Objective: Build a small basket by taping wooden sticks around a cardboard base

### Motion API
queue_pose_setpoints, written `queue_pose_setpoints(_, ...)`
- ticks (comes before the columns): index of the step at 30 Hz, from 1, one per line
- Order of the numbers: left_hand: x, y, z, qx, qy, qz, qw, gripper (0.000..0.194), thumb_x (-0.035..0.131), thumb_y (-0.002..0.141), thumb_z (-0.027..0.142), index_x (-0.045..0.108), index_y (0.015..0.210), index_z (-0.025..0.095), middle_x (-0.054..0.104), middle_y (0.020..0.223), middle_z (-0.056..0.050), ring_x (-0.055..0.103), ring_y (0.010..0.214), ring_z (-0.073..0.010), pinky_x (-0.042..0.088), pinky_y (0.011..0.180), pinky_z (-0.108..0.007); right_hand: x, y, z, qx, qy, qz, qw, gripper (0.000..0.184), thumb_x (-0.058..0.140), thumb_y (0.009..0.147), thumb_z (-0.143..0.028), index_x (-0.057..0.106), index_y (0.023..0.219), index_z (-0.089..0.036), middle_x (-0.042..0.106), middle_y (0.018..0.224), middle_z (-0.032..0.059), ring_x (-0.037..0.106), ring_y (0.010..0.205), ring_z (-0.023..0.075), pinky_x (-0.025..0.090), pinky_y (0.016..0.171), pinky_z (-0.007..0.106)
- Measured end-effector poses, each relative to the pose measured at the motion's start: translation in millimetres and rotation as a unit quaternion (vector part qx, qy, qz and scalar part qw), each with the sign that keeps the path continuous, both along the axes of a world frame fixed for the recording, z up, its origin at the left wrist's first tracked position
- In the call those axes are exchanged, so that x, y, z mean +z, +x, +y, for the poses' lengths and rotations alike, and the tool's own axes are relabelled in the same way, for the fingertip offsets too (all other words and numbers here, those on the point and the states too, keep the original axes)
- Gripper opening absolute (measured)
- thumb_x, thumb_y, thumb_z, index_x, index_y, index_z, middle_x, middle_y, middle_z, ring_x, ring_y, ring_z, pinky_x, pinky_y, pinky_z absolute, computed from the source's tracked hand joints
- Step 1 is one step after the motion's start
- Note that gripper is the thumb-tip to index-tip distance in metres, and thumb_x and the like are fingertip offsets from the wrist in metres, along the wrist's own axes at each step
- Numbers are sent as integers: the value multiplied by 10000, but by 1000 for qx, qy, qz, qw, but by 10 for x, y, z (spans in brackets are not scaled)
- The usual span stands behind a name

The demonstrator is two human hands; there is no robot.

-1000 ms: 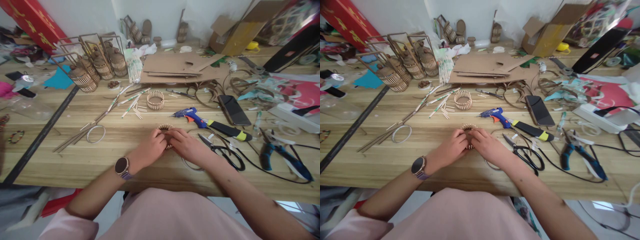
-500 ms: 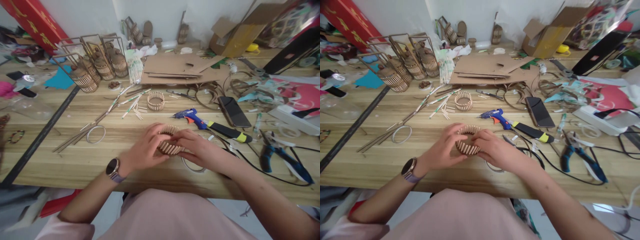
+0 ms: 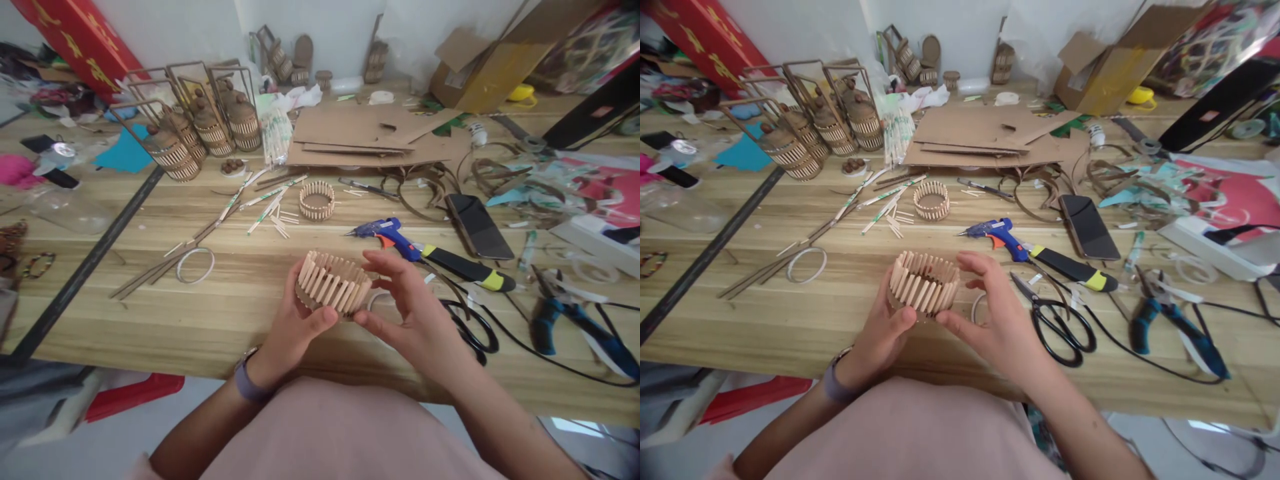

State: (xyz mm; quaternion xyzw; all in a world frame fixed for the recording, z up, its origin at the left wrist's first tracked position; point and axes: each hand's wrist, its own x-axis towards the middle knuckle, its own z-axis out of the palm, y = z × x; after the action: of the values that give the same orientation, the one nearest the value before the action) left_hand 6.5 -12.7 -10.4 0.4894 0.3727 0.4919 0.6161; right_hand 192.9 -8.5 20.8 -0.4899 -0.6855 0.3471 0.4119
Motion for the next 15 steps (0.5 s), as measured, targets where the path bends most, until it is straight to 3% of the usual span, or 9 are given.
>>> queue_pose_setpoints(5,-40,38,-52,2,-8,-16,1000,885,655,802,655,213,1474,286,458,1460,-145,507,1301,-310,474,1050,-450,-157,-168,-150,23,-154,192,969,745,732,796,-507,372,1411,-289,474,1466,144,520,1302,290,463,1054,495)
queue_pose_setpoints(10,-21,49,-65,-4,-15,-61,998,818,676,828,582,258,1459,270,497,1422,-135,519,1284,-299,444,1085,-474,-125,-188,-172,9,-209,264,942,819,770,776,-442,316,1446,-319,507,1446,137,549,1270,270,457,1057,512)
queue_pose_setpoints(15,-38,30,-87,-5,-6,-9,1000,851,592,858,644,172,1501,278,454,1475,-147,502,1317,-301,462,1070,-469,-109,-144,-144,23,-236,290,927,831,789,754,-403,343,1450,-328,539,1428,128,596,1207,257,486,1024,491)
